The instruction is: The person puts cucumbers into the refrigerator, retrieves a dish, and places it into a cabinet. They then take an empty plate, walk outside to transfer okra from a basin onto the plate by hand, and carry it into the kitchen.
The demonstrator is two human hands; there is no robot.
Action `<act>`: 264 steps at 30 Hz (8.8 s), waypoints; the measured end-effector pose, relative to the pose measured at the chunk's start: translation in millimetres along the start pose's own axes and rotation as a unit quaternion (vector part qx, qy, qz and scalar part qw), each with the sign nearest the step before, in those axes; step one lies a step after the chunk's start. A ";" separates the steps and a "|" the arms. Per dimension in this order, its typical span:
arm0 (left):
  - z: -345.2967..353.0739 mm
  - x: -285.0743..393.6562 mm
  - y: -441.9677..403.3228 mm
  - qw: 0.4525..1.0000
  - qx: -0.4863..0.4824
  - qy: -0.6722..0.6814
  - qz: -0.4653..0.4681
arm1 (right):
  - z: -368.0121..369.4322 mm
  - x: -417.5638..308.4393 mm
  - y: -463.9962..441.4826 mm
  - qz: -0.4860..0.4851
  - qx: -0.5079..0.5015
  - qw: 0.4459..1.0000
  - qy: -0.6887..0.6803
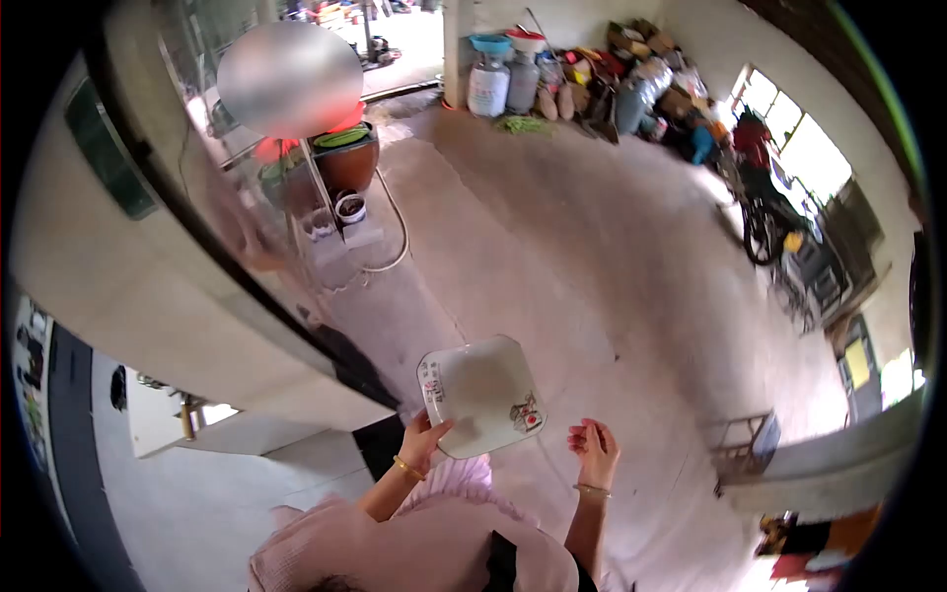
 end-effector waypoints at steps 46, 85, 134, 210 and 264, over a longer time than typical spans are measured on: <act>42.1 398.6 -861.6 0.847 0.399 0.258 0.240 | 669.3 -39.2 -1044.9 0.060 -0.307 0.935 0.166; -227.1 653.7 -1185.2 0.410 0.732 0.425 0.341 | 1567.2 365.3 -1059.2 -0.127 -0.827 0.350 0.421; -322.4 684.5 -1331.8 0.440 0.712 0.457 0.301 | 1723.2 465.4 -1032.8 -0.404 -0.775 0.199 0.442; -320.1 684.4 -1346.6 0.364 0.730 0.487 0.313 | 1651.2 482.9 -1068.0 -0.291 -0.667 0.278 0.627; -378.0 711.1 -1390.2 0.413 0.662 0.506 0.367 | 1617.4 285.2 -959.1 -0.319 -0.928 0.045 0.189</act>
Point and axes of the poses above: each hand's wrist, its own y-axis away from the middle knuckle, its own z-axis out of the palm, x = y × z, the point moved 8 cm from there along -y, towards the middle knuckle, and after that the axes turned 1 degree about -z, right-handed, at the moved point
